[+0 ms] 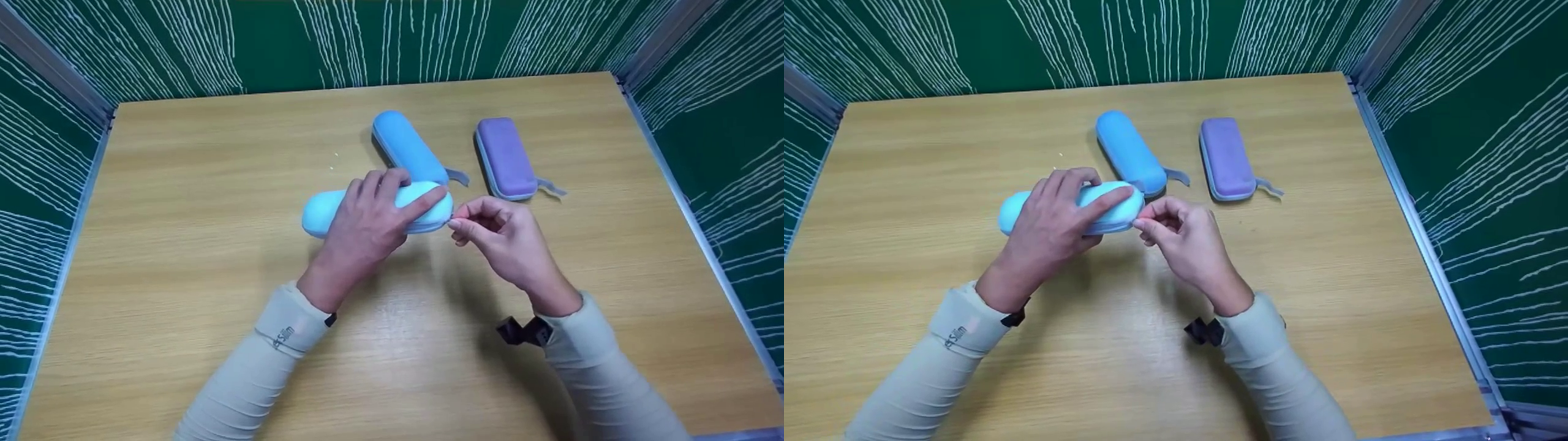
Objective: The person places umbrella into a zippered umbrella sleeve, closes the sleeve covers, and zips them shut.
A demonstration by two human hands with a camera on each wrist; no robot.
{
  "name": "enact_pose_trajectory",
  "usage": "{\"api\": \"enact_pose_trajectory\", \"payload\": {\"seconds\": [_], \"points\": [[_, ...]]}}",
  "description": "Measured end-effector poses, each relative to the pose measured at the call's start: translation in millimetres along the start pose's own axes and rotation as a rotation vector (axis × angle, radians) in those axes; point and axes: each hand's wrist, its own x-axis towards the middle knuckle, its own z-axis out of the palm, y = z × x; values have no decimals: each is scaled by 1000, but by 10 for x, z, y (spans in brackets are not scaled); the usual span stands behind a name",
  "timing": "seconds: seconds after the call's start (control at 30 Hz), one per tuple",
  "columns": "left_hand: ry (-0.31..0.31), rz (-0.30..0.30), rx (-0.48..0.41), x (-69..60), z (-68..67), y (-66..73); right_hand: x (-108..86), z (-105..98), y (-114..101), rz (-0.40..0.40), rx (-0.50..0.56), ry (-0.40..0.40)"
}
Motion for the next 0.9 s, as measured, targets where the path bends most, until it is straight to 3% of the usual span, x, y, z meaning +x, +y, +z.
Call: {"api": "enact_pose_trajectory", "payload": {"seconds": [0.27, 0.4, 0.6, 0.9], "points": [[-27, 37, 76, 35, -39, 53, 0, -60, 23, -13, 31, -15], [-4, 91, 71, 8, -62, 78, 27, -144, 64, -2, 87, 0], [57, 159, 12, -31, -57, 53, 66, -226, 103, 64, 171, -22], [139, 231, -143, -72, -30, 23, 63, -216, 149, 99, 310, -73]]}}
